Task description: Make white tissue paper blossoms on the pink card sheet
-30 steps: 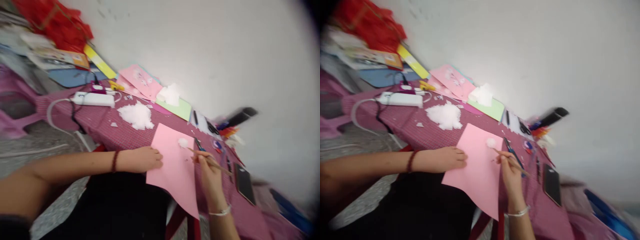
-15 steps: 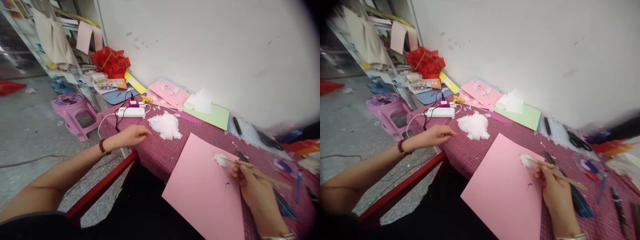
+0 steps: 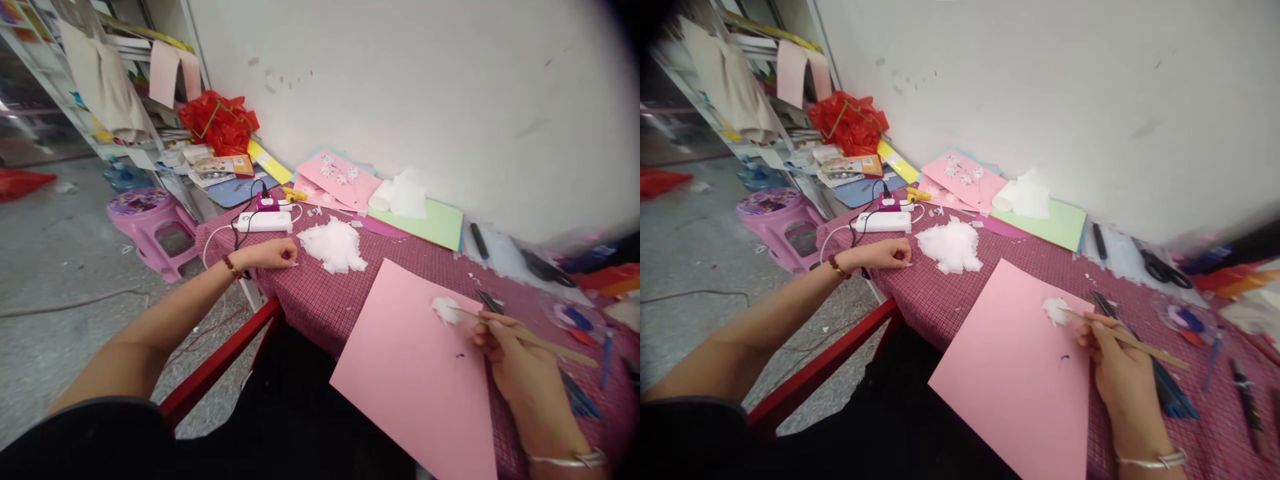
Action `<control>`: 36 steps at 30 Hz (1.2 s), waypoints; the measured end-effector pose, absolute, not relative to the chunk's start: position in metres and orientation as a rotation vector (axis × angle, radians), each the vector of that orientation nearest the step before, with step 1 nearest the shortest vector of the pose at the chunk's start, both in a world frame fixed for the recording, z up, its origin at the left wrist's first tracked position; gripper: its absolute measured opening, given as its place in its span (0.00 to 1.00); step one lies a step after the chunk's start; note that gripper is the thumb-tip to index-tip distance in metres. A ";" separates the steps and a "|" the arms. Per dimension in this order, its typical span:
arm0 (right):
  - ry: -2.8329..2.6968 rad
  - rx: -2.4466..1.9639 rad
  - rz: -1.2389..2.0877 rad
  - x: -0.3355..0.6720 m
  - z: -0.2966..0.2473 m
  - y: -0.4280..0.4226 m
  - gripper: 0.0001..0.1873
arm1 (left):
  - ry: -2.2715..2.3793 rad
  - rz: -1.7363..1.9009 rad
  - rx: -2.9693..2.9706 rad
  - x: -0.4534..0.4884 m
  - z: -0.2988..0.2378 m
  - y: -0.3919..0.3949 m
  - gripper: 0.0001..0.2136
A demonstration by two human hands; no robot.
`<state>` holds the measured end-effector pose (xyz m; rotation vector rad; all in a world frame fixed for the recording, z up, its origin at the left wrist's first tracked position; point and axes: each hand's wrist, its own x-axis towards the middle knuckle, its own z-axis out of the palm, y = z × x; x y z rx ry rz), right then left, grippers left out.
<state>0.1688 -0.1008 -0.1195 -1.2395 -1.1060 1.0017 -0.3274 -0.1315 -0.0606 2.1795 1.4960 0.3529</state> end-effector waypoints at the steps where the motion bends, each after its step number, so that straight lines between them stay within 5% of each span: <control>1: -1.091 -1.233 1.003 0.167 -0.117 -0.103 0.11 | 1.507 0.378 2.154 -0.326 -0.058 -0.133 0.06; 14: -1.112 -1.118 1.019 0.153 -0.096 -0.117 0.13 | 1.176 0.672 1.956 -0.197 -0.007 -0.093 0.05; 29: -1.043 -1.008 1.013 0.160 -0.090 -0.114 0.10 | 1.018 0.465 2.268 -0.128 -0.082 -0.045 0.11; 36: -1.038 -1.061 0.968 0.161 -0.093 -0.111 0.13 | 1.080 0.461 2.386 -0.123 -0.079 -0.048 0.05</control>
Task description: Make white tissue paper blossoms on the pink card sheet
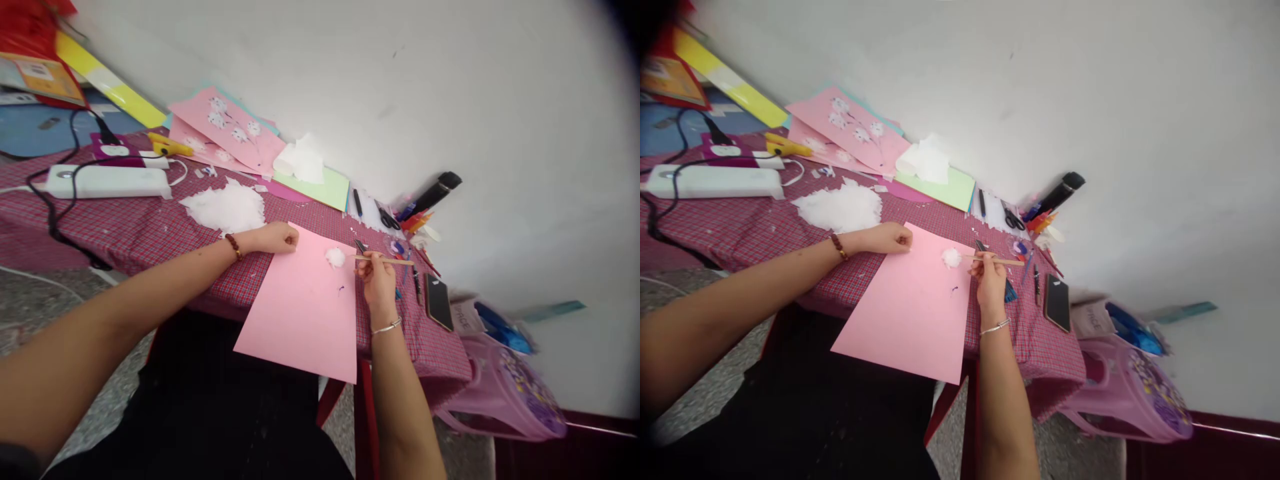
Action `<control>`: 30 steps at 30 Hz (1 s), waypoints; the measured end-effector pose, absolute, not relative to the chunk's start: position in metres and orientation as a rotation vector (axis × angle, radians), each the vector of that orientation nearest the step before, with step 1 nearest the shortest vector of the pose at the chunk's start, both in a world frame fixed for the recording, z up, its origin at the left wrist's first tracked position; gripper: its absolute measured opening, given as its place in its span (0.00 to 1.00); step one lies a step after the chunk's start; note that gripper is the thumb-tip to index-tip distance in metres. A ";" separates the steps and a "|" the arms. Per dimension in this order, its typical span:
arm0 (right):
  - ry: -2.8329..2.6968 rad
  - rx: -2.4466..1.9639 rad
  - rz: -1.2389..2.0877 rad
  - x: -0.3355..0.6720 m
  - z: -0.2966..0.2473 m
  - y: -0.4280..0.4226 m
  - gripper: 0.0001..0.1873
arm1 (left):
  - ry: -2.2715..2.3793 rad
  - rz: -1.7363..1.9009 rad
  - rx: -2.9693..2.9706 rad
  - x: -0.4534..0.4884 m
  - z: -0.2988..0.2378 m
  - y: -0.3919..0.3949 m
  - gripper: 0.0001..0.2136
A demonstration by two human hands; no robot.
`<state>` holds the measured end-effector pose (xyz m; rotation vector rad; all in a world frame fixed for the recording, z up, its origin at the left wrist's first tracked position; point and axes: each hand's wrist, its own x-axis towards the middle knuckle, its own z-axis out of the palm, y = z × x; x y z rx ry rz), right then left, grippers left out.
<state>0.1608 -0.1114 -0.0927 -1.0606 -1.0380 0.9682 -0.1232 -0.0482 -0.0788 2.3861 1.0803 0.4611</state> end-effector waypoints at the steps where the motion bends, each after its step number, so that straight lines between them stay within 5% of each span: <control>1: -1.041 -1.071 0.956 0.161 -0.093 -0.111 0.13 | 1.084 0.464 2.391 -0.123 -0.079 -0.048 0.04; 15: -1.147 -1.145 0.861 0.157 -0.092 -0.112 0.14 | 1.085 0.671 2.298 -0.122 -0.085 -0.046 0.03; 30: -1.202 -1.179 0.844 0.163 -0.098 -0.111 0.15 | 1.129 0.923 2.101 -0.129 -0.083 -0.043 0.13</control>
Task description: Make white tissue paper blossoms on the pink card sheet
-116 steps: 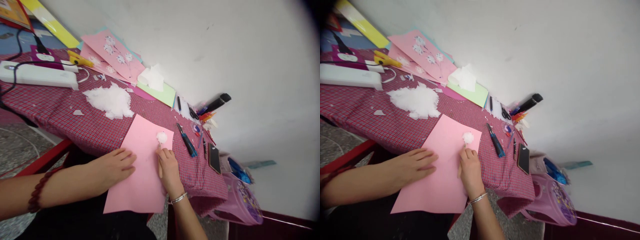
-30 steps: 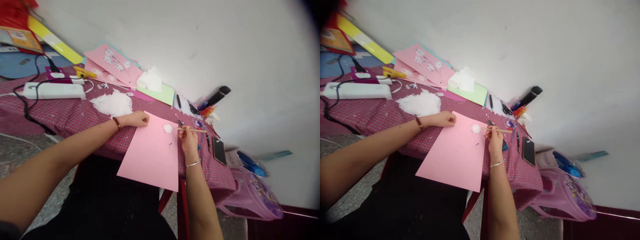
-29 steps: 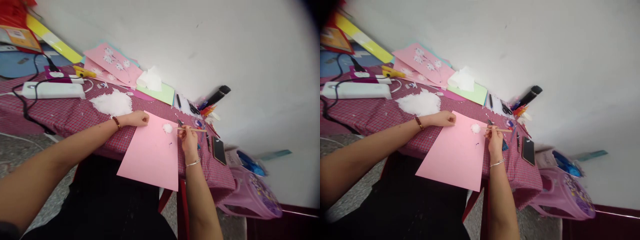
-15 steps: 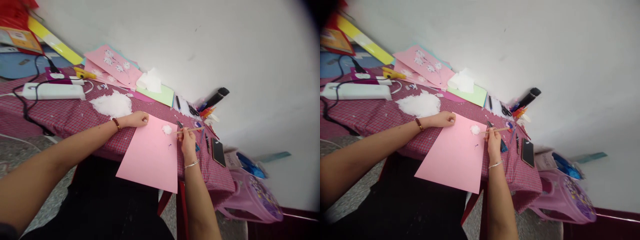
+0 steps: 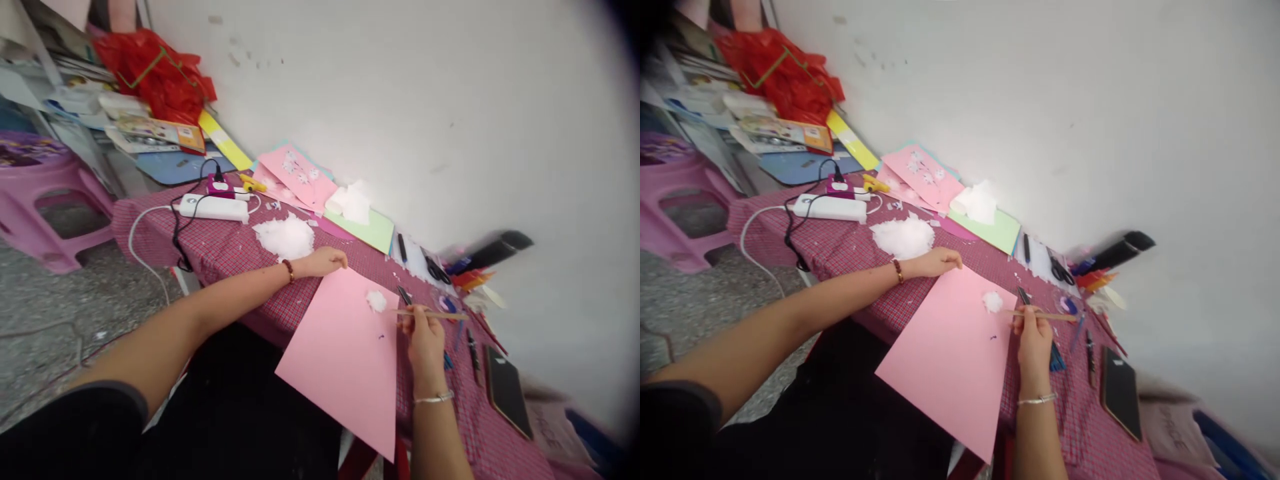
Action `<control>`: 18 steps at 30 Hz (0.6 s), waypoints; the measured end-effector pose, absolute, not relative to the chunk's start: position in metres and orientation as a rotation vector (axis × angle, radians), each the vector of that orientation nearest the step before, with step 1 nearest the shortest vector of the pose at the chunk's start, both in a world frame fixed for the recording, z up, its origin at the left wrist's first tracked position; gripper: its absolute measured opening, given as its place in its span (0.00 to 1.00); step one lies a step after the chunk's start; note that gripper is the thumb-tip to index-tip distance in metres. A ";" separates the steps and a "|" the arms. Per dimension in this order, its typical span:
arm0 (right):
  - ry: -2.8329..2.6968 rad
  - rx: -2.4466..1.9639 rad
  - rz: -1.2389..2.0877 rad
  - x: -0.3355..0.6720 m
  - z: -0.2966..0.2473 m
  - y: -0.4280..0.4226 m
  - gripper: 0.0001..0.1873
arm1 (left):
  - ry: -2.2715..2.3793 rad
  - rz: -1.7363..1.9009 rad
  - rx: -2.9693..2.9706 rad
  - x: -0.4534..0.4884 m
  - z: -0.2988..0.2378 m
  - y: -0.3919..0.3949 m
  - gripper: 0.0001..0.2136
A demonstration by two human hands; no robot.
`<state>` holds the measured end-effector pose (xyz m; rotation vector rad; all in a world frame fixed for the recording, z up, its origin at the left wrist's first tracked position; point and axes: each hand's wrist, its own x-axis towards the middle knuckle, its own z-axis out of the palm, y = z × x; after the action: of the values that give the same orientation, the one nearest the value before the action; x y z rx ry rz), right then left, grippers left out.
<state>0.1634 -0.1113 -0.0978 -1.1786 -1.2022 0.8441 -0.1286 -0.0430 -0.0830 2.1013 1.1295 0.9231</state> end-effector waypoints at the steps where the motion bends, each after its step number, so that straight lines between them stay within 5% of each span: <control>1: -1.207 -1.179 0.845 0.164 -0.098 -0.111 0.15 | 1.124 0.936 2.103 -0.128 -0.083 -0.043 0.13; 8: -1.218 -1.190 0.847 0.166 -0.098 -0.111 0.14 | 1.124 1.061 2.059 -0.126 -0.082 -0.040 0.09; 18: -1.198 -1.264 0.796 0.172 -0.104 -0.108 0.12 | 1.207 1.175 1.881 -0.130 -0.077 -0.044 0.21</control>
<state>0.1724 -0.1084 -0.1037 -1.2642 -1.1978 0.7957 -0.1304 -0.0444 -0.0769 1.8813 1.2067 1.1755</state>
